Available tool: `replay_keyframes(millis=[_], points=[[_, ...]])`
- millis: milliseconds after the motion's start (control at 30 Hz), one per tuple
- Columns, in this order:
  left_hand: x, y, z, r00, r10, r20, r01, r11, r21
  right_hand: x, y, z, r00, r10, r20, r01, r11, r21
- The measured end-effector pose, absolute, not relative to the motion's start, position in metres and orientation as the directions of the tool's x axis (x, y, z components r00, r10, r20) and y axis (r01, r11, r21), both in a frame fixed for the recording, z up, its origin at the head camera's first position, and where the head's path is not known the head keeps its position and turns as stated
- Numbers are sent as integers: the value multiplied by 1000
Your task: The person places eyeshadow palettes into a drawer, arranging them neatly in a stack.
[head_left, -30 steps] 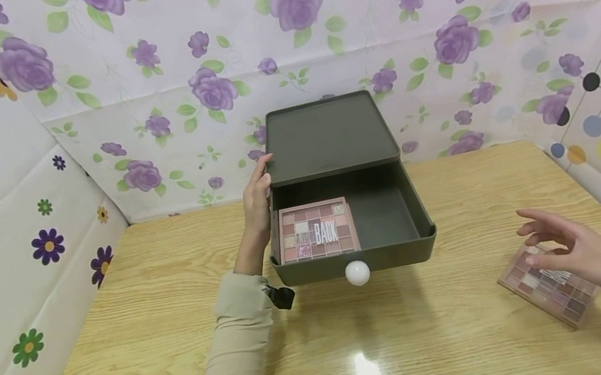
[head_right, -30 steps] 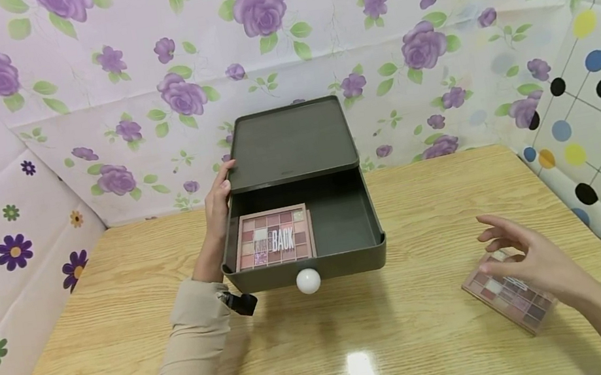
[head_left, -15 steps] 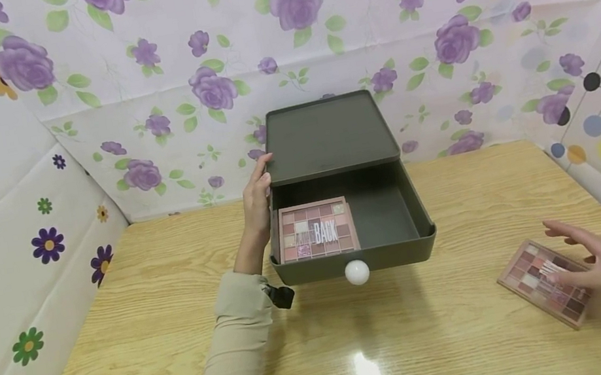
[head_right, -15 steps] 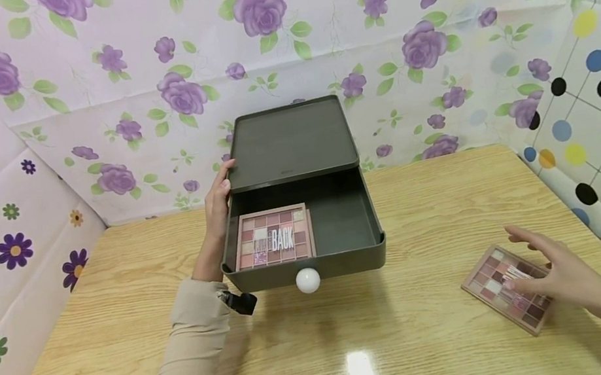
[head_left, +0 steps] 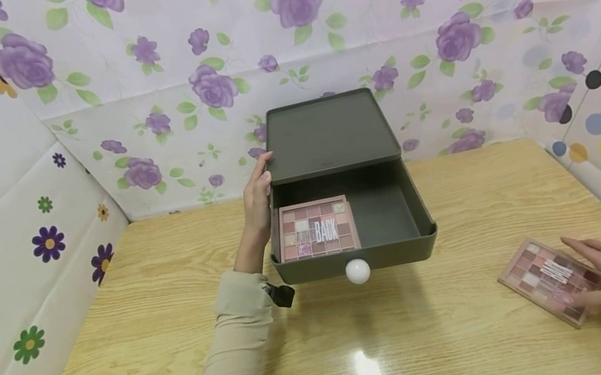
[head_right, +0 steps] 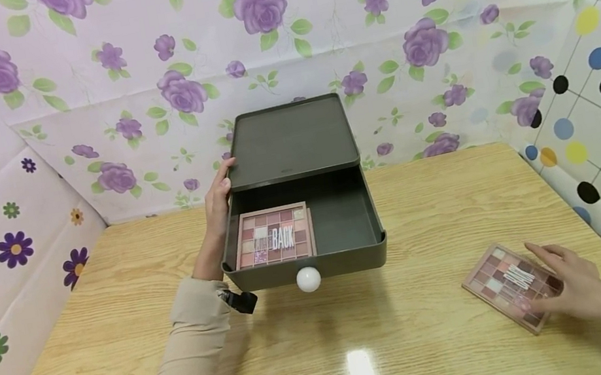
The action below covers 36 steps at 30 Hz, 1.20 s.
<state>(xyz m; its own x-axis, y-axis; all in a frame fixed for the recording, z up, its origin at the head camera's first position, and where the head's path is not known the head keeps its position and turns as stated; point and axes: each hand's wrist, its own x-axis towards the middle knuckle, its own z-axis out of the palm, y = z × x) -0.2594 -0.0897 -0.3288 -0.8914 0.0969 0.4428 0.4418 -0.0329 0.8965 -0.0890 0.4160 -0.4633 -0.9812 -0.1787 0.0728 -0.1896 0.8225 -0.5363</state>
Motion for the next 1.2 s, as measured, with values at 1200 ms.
replay_keyframes(millis=[1200], points=[[-266,-91,-335,-897,103,430,427,-52,903,-84,411,-449,-994,-43,-97,3,903,-429]])
